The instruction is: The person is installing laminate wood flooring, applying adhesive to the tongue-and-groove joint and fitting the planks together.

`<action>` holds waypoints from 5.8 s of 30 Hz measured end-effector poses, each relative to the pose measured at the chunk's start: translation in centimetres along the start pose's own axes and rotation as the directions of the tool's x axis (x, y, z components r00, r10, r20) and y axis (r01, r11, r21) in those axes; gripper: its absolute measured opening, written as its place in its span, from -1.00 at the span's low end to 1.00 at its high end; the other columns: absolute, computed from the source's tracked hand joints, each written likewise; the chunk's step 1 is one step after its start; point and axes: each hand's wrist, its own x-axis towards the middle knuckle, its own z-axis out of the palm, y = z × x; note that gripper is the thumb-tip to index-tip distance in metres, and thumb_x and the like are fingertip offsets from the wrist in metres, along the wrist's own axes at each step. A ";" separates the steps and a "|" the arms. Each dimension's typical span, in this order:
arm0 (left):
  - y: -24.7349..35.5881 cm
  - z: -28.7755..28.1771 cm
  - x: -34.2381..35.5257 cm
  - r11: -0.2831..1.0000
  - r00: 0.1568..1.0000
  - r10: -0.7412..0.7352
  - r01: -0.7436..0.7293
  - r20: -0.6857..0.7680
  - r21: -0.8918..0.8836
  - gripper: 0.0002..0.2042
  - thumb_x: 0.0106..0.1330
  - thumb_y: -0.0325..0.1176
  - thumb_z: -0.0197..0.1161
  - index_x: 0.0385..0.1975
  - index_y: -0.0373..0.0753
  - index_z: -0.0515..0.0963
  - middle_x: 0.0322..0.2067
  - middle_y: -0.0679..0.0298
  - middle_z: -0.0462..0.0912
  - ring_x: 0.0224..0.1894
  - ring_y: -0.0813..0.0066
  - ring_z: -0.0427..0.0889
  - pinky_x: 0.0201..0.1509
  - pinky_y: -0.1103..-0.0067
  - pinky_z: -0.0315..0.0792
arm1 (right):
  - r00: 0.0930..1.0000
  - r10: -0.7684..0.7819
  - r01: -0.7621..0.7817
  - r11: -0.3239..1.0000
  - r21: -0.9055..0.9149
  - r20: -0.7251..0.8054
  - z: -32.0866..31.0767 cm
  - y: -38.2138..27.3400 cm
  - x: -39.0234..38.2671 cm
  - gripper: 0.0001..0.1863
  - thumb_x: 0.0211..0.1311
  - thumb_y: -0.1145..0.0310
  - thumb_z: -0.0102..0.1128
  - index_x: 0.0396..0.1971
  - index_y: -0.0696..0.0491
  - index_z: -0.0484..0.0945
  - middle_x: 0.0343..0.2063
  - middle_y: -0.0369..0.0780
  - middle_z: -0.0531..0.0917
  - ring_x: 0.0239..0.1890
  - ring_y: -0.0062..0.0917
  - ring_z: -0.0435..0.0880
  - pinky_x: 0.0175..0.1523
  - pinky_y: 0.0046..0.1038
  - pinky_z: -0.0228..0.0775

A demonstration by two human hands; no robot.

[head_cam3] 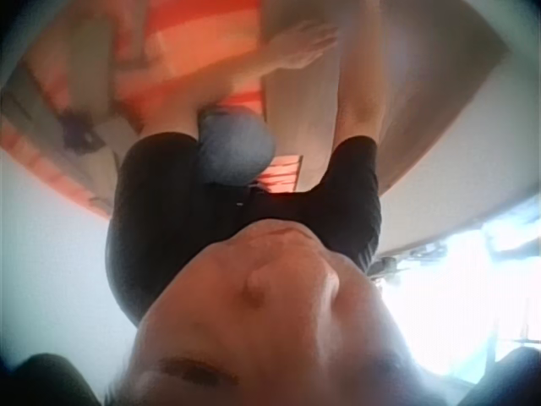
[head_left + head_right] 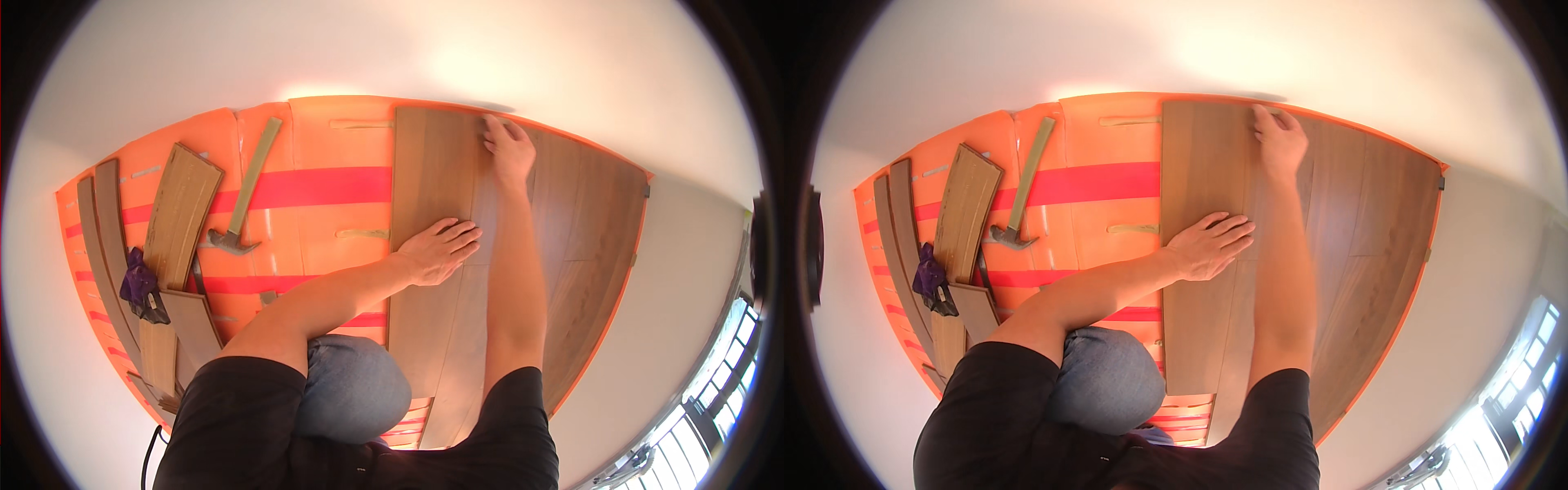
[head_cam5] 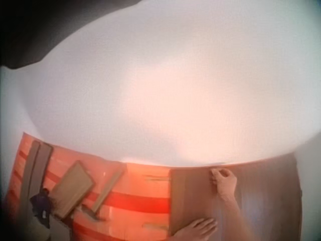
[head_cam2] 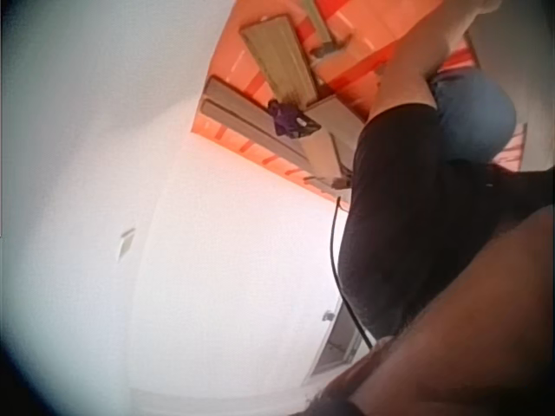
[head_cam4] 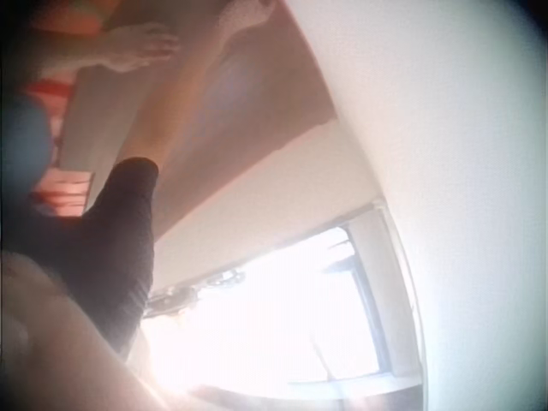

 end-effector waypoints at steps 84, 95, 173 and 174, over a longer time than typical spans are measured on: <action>0.5 0.5 -0.2 0.958 0.984 0.034 -0.082 -0.175 -0.275 -0.66 0.12 -0.57 0.23 -0.10 -0.06 0.64 -0.30 0.37 0.65 -0.16 0.30 0.63 0.20 0.29 0.42 | 0.822 -0.330 0.558 0.300 -0.774 0.465 -23.5 18.0 -32.1 -0.43 0.53 0.19 -0.05 0.41 0.16 0.45 0.48 -0.05 0.42 0.55 -0.08 0.32 0.64 0.09 -0.04; -0.9 0.4 0.3 0.944 0.983 0.037 -0.094 -0.180 -0.317 -0.64 0.11 -0.61 0.23 -0.09 -0.08 0.62 -0.30 0.39 0.66 -0.20 0.30 0.64 0.17 0.31 0.43 | 0.936 -0.164 0.352 0.355 -0.866 0.313 -28.2 17.4 -41.6 -0.33 0.43 0.18 0.09 0.45 0.20 0.36 0.48 0.05 0.38 0.55 0.03 0.26 0.61 0.12 0.01; -1.6 3.2 1.3 0.961 0.965 0.262 -0.259 -0.010 0.095 -0.72 0.43 -0.34 0.24 0.09 -0.12 0.69 -0.36 0.20 0.71 -0.22 0.17 0.66 -0.05 0.28 0.53 | 0.921 -0.308 0.009 0.632 -0.775 -0.240 -15.0 23.4 -57.3 -0.45 0.47 0.14 0.17 0.36 0.04 0.50 0.51 -0.14 0.36 0.56 -0.29 0.30 0.65 -0.02 -0.03; -0.7 3.6 1.5 0.967 0.969 0.248 -0.247 -0.014 0.057 -0.72 0.43 -0.37 0.24 0.09 -0.14 0.69 -0.36 0.21 0.70 -0.25 0.20 0.65 -0.09 0.29 0.53 | 0.908 -0.338 0.043 0.665 -0.745 -0.249 -15.5 23.6 -57.4 -0.49 0.46 0.17 0.19 0.32 0.04 0.52 0.48 -0.15 0.40 0.54 -0.28 0.32 0.64 -0.01 0.01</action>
